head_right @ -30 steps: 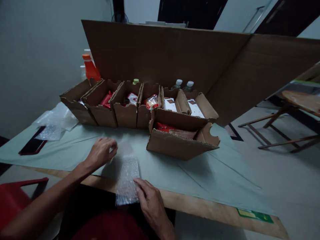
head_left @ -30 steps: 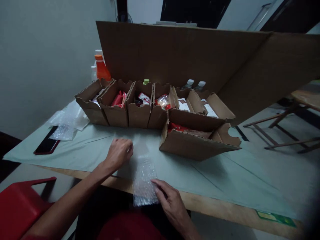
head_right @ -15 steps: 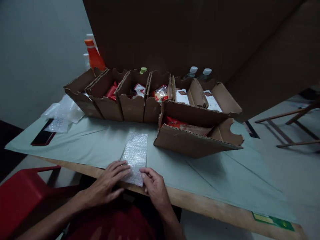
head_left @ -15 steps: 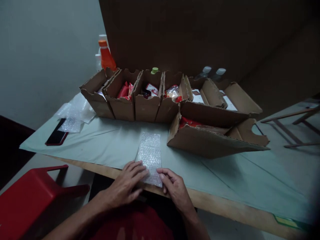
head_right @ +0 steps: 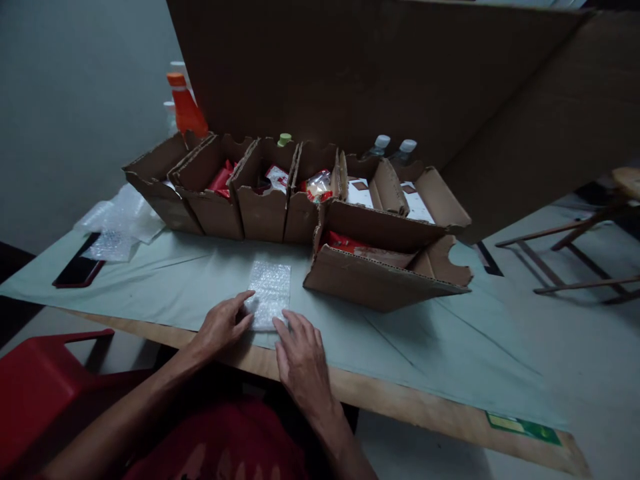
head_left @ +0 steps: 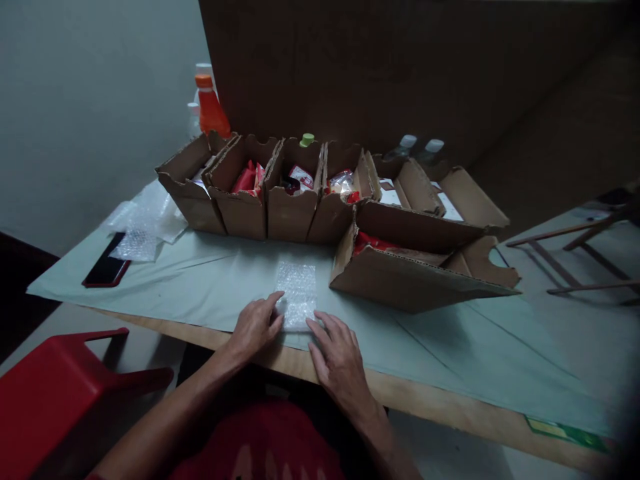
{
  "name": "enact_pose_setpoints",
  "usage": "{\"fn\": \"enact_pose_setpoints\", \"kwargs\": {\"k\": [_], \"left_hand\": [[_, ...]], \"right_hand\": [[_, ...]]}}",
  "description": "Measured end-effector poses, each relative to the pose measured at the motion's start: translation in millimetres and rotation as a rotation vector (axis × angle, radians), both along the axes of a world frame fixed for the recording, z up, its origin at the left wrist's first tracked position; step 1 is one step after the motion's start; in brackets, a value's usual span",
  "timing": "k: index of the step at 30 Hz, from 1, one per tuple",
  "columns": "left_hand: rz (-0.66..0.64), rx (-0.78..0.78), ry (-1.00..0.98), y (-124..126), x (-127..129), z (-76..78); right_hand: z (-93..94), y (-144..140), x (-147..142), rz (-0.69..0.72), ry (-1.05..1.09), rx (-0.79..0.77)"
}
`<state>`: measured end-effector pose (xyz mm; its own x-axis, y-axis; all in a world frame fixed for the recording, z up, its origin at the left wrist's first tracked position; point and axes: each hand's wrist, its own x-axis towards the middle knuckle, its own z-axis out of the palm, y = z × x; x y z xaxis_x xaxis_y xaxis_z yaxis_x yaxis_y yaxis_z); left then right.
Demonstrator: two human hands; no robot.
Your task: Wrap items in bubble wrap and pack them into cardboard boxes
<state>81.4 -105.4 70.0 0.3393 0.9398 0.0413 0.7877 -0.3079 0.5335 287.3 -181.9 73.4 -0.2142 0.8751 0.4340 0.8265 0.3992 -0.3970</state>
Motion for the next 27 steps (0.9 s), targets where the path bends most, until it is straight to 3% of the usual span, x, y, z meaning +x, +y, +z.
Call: {"fn": "enact_pose_setpoints", "kwargs": {"k": [4, 7, 10, 14, 18, 24, 27], "left_hand": [[-0.012, 0.203, -0.033, -6, -3, 0.8], [-0.144, 0.319, -0.134, -20, -11, 5.6], [-0.286, 0.291, -0.196, -31, -16, 7.9], [-0.202, 0.167, -0.214, -28, -11, 2.1], [-0.121, 0.154, -0.172, -13, -2, -4.9], [-0.066, 0.227, -0.053, -7, 6, -5.0], [-0.123, 0.332, -0.094, -15, 2, -0.5]], "right_hand": [[-4.9, 20, -1, 0.032, -0.193, 0.032], [-3.2, 20, 0, 0.062, -0.122, 0.052], [1.8, 14, 0, 0.096, 0.003, -0.005], [5.1, 11, 0, 0.051, 0.085, -0.126], [4.7, 9, 2, -0.077, 0.080, -0.004], [-1.5, 11, 3, 0.041, -0.073, 0.020], [-5.2, 17, 3, 0.055, -0.043, -0.001]]}}
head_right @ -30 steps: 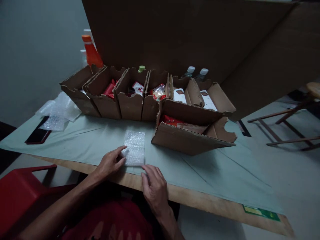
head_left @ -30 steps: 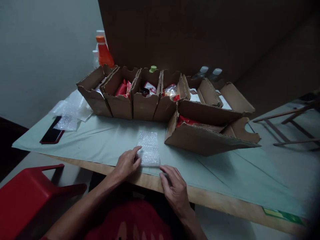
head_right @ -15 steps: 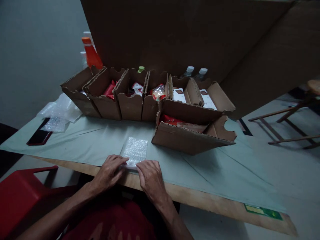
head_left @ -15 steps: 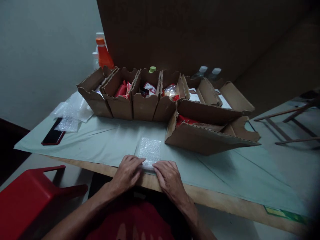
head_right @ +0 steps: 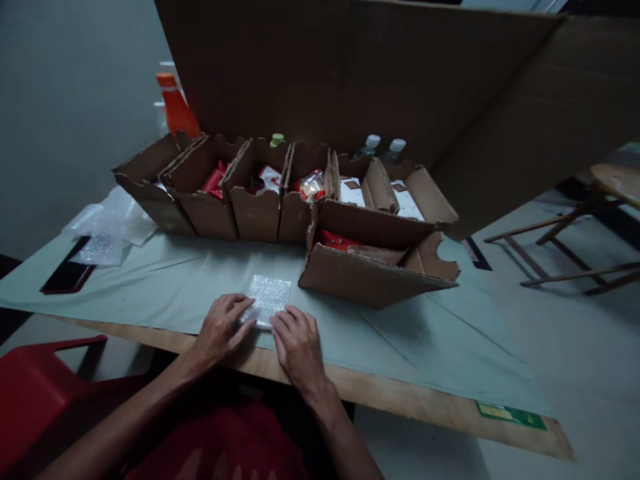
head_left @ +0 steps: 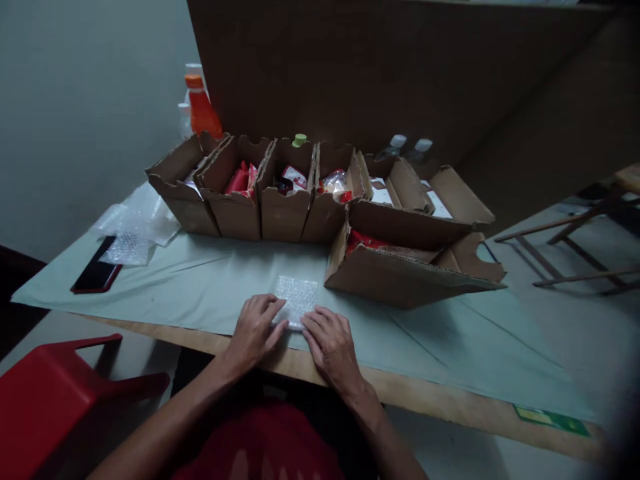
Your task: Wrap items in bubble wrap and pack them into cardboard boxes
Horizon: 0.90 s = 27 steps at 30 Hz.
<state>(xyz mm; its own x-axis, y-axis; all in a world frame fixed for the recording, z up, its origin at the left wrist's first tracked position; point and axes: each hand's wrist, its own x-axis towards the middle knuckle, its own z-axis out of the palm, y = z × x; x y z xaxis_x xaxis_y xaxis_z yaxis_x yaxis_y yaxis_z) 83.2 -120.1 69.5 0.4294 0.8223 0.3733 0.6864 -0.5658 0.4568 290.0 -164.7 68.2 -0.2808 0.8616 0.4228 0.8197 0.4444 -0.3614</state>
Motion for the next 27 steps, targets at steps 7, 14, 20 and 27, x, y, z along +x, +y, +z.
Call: {"fn": "enact_pose_setpoints", "kwargs": {"k": [7, 14, 20, 27], "left_hand": [[-0.140, -0.052, -0.030, -9, -9, 2.7], [0.087, -0.070, 0.041, 23, 4, -2.3], [0.210, -0.441, -0.514, -11, -3, 10.6], [0.194, -1.043, -1.055, -32, 7, 25.7]], "right_hand": [[6.7, -4, 2, -0.014, 0.116, -0.107], [5.1, 6, -6, -0.055, -0.108, -0.023], [3.3, 22, -5, -0.093, 0.089, -0.070], [19.2, -8, -11, 0.003, 0.323, -0.241]]}}
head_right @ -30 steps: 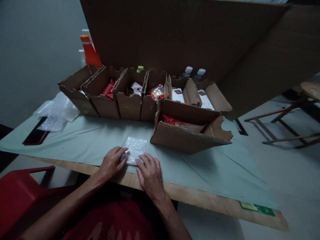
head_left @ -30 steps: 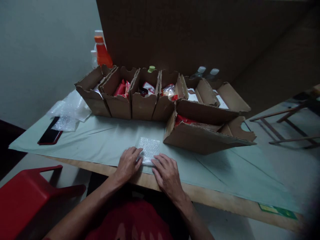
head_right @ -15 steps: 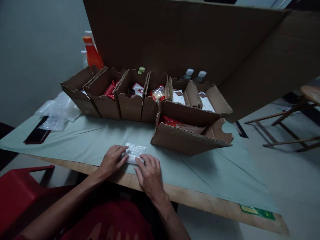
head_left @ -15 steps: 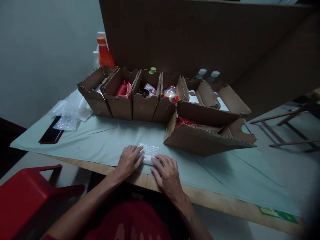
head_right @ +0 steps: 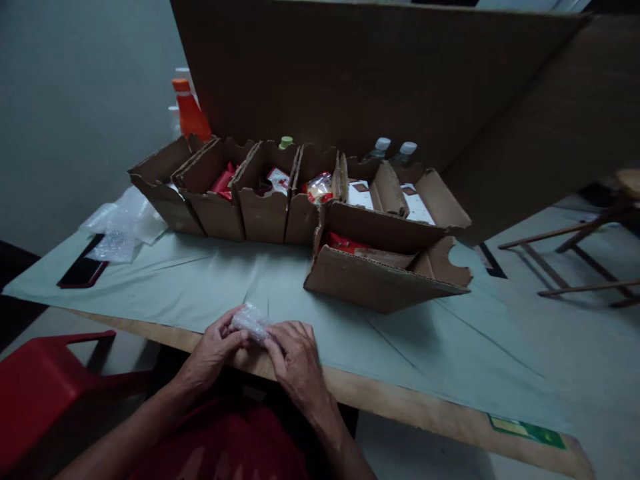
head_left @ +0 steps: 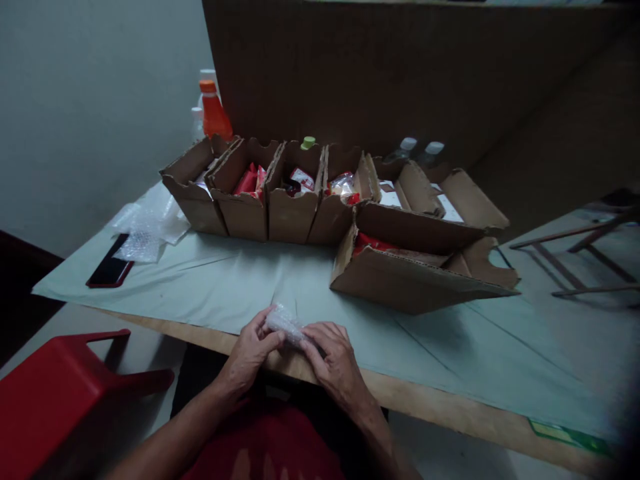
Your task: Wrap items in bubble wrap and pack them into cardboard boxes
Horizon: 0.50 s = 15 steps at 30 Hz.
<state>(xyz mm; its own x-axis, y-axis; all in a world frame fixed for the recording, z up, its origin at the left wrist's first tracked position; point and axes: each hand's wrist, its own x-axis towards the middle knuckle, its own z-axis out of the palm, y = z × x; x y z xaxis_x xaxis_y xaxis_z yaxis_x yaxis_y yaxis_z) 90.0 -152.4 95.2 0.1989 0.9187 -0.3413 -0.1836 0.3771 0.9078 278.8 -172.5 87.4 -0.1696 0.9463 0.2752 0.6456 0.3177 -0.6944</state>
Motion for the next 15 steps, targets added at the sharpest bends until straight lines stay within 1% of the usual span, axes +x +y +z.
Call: {"fn": "enact_pose_setpoints", "kwargs": {"k": [2, 3, 4, 6, 8, 9, 11, 12, 15], "left_hand": [[0.018, -0.022, -0.028, 2, 6, 0.3], [0.003, -0.022, -0.037, 2, 9, -0.3], [-0.025, -0.015, -0.042, 2, 12, -1.6], [-0.086, 0.006, -0.030, -1, 18, -5.0], [-0.168, 0.043, 0.007, -3, 22, -7.2], [-0.204, 0.085, 0.030, -2, 23, -6.4], [-0.244, 0.245, 0.092, 4, 27, 2.1], [-0.245, 0.361, 0.139, 11, 30, 10.3], [-0.168, 0.784, 0.335, 42, 47, 46.9]], "right_hand": [[1.0, -7, 4, -0.056, 0.105, -0.067], [0.8, -10, 7, -0.096, 0.177, -0.112], [0.3, -13, 11, -0.126, 0.257, -0.170], [-0.4, -18, 19, -0.129, 0.398, -0.315], [0.8, -23, 27, -0.111, 0.466, -0.423], [2.8, -25, 33, -0.120, 0.474, -0.442], [10.9, -29, 48, -0.178, 0.472, -0.413], [17.4, -31, 58, -0.216, 0.472, -0.385], [46.6, -34, 98, -0.311, 0.455, -0.278]]}}
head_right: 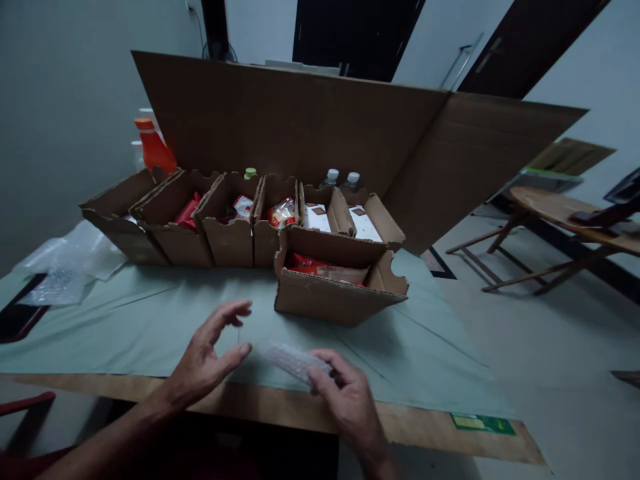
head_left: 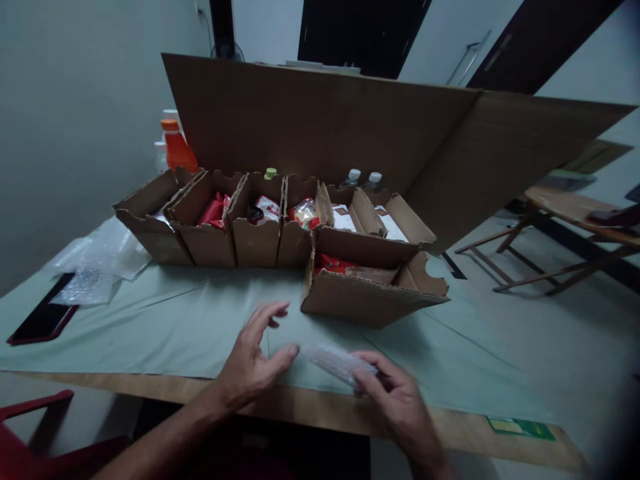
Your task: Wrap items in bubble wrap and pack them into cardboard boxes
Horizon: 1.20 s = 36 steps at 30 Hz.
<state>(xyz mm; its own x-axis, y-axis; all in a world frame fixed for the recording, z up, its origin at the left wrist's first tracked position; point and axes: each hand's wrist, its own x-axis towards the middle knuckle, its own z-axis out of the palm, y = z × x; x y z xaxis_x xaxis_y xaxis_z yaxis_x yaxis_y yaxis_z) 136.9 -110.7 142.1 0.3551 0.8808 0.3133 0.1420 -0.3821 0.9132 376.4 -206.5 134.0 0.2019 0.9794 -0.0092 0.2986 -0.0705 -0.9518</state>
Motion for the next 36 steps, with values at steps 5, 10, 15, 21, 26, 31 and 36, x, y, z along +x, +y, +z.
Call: {"fn": "enact_pose_setpoints", "kwargs": {"k": [5, 10, 15, 21, 26, 31, 36], "left_hand": [[0.056, 0.437, 0.183, 56, 45, 41.9], [-0.007, 0.500, 0.193, 56, 65, 19.6], [0.052, 0.552, 0.108, 47, 67, 5.9], [0.064, 0.492, 0.099, 48, 68, 3.5], [0.057, 0.474, 0.073, 47, 71, -1.4], [0.123, 0.413, -0.002, 46, 61, -7.9], [0.177, 0.198, 0.029, 52, 38, -36.3]], "right_hand": [[65.5, 12, 61, -0.235, -0.176, 0.258], [113.0, 57, 82, -0.172, -0.350, 0.297], [133.2, 125, 63, 0.301, -0.757, 0.059], [118.7, 188, 10, 0.715, -1.186, -0.194], [106.6, 203, 1, 0.787, -1.197, -0.233], [137.0, 147, 53, 0.322, -0.864, 0.147], [104.0, 46, 118, -0.609, -0.684, 0.290]]}}
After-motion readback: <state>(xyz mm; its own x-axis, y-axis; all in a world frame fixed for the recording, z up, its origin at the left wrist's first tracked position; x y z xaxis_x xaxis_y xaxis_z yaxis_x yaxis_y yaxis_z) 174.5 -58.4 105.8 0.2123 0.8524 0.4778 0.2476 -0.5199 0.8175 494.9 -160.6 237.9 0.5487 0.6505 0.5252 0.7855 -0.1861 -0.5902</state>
